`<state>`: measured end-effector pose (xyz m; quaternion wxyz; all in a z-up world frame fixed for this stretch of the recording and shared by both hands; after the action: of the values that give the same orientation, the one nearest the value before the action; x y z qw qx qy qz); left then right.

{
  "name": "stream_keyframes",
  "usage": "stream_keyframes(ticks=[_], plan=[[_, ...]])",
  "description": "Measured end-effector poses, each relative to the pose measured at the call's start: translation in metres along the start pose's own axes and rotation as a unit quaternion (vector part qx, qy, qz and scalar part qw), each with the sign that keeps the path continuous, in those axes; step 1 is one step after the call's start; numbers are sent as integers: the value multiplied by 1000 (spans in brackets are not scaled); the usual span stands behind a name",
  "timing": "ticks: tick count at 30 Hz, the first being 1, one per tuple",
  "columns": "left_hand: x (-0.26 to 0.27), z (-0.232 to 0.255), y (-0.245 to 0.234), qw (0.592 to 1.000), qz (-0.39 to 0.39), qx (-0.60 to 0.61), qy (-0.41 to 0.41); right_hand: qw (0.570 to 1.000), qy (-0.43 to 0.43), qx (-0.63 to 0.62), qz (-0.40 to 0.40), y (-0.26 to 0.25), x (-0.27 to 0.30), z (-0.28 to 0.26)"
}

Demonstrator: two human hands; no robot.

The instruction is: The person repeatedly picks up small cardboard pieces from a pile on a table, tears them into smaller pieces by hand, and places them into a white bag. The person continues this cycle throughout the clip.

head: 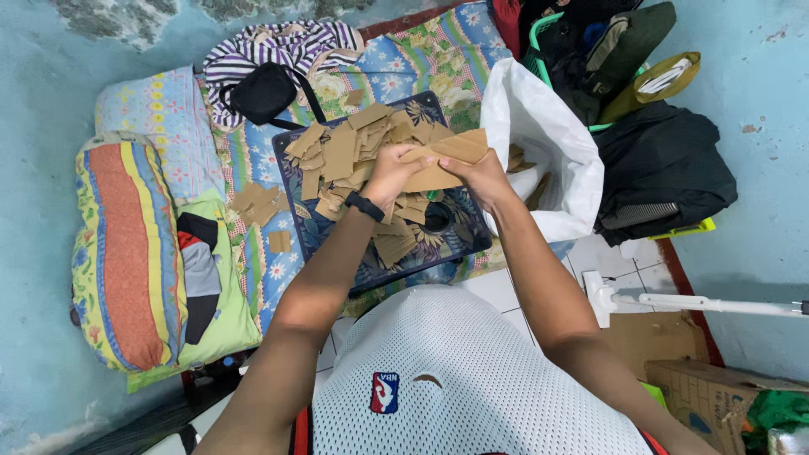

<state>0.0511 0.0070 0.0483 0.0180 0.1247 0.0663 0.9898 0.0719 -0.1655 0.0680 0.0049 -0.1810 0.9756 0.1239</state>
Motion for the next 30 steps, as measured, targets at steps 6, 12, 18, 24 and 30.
stream_keyframes(ticks=[6,12,18,24,30], plan=[[-14,-25,-12,999,52,-9,-10,995,-5,81,62,-9,-2,17],[-34,-58,-10,976,-11,167,-141,981,-129,142,8,-10,-6,18],[-32,-29,-9,998,33,23,-47,991,-59,71,96,-24,-2,34],[-14,8,1,997,-32,72,13,994,-21,-59,89,-26,4,28],[-20,-21,6,996,-1,76,-48,997,-1,11,78,-30,1,26]])
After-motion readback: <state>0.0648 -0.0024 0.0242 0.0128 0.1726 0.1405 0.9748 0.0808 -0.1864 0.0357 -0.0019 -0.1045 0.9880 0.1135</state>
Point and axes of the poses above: each hand's wrist, its own x-axis away from the middle knuckle, its own y-axis out of the palm, z = x × y, the point moved 8 cm from there along -x, towards the middle knuckle, and after that the axes turned 9 degrees about -y, right-handed, at the moved point
